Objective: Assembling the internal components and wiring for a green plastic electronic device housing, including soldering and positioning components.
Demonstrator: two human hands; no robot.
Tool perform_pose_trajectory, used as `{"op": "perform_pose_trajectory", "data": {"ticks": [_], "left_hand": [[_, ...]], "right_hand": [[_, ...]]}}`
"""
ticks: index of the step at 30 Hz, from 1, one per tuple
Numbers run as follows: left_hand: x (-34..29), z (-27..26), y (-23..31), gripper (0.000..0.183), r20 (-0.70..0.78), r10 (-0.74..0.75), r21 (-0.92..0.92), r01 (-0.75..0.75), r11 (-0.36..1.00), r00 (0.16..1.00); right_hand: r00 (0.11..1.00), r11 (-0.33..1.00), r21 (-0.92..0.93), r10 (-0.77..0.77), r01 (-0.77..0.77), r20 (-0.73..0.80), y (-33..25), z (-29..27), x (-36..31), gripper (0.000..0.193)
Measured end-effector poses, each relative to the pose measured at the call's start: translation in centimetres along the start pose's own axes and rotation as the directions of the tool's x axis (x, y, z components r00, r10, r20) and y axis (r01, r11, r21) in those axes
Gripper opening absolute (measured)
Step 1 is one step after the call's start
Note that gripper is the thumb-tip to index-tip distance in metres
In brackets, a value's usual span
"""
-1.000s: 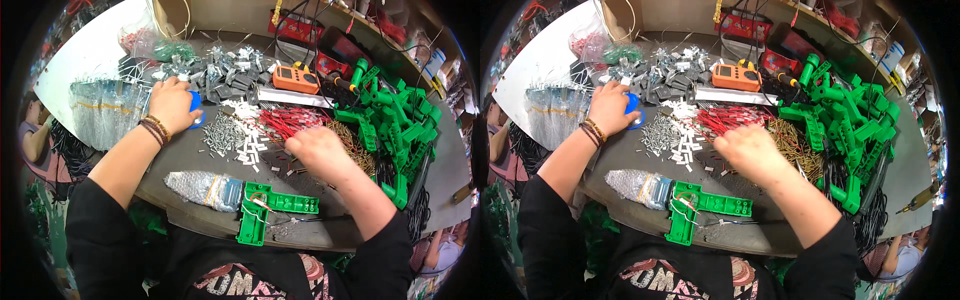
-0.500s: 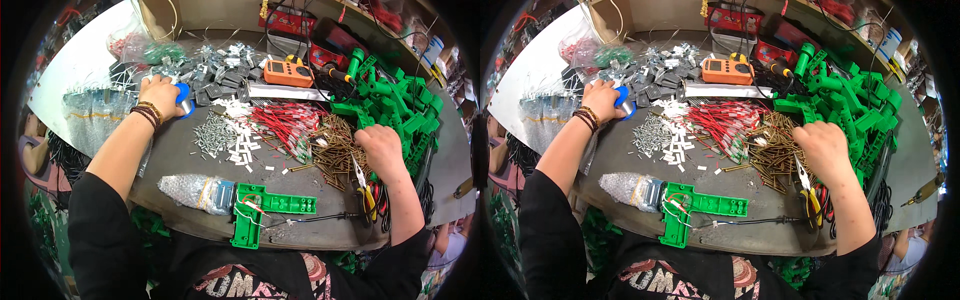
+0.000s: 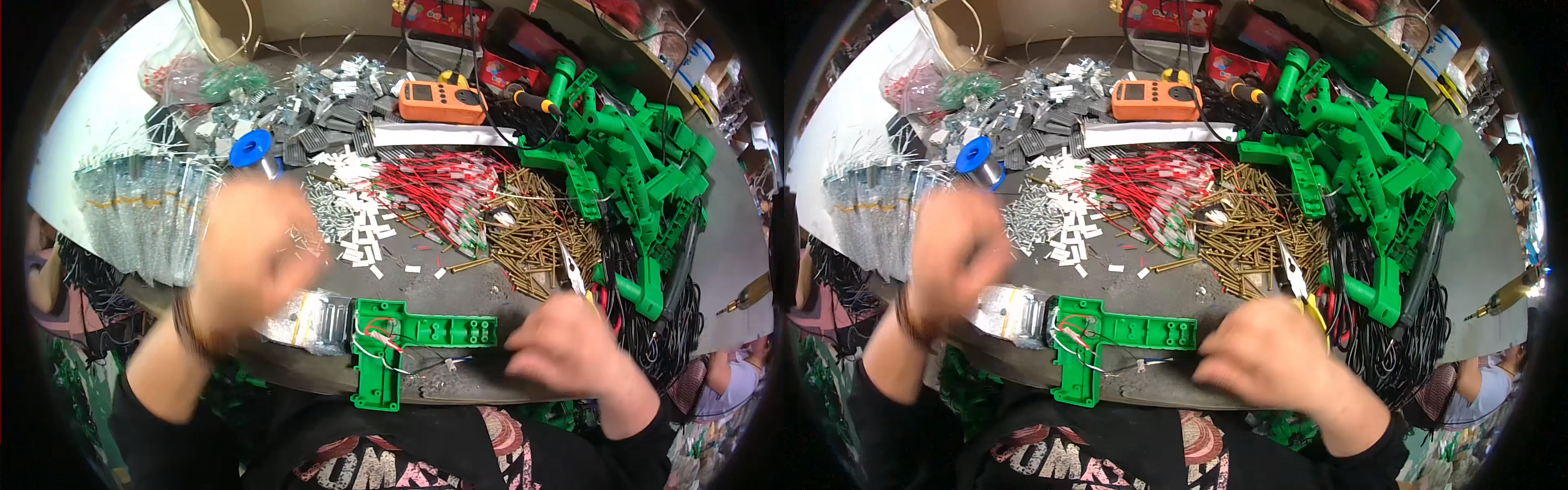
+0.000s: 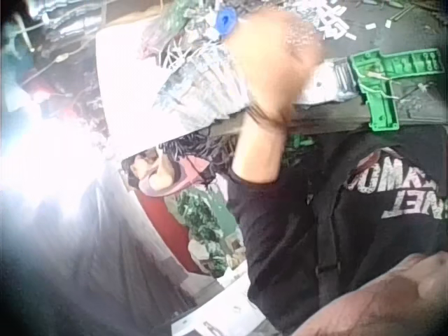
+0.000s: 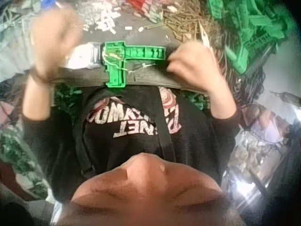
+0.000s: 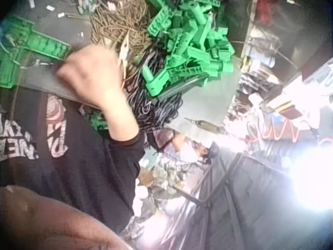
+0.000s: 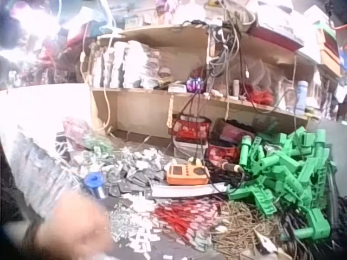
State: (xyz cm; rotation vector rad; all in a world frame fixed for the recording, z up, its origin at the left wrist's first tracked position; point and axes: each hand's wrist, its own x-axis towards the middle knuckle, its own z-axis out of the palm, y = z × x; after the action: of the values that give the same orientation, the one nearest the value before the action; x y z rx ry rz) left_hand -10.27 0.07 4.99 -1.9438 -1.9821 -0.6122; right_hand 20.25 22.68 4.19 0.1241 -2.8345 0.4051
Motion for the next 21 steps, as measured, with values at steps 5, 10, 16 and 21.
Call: {"op": "perform_pose_trajectory", "data": {"ticks": [5, 10, 16, 21], "left_hand": [[-4.6, 2.8, 9.3, 0.024, -0.061, 0.131, -0.187, -0.140, 0.972, 0.990], [-5.4, 4.1, 8.6, 0.024, -0.073, 0.119, -0.095, -0.126, 0.987, 0.990], [-6.1, 5.4, 8.7, 0.020, -0.104, 0.045, -0.211, -0.066, 0.975, 0.994], [-6.2, 5.6, 8.5, 0.017, -0.082, 0.053, -0.190, -0.068, 0.979, 0.995]], "right_hand": [[0.998, 0.962, -0.266, 0.065, -0.066, -0.015, -5.4, 5.4, -0.2, 0.037], [0.993, 0.991, -0.059, 0.119, -0.119, 0.001, -5.3, 4.4, 0.3, 0.025], [0.958, 0.851, 0.441, 0.259, -0.286, 0.123, -4.2, 3.1, 1.4, 0.016], [0.917, 0.832, 0.388, 0.377, -0.396, 0.128, -4.8, 3.2, 2.5, 0.016]]}}
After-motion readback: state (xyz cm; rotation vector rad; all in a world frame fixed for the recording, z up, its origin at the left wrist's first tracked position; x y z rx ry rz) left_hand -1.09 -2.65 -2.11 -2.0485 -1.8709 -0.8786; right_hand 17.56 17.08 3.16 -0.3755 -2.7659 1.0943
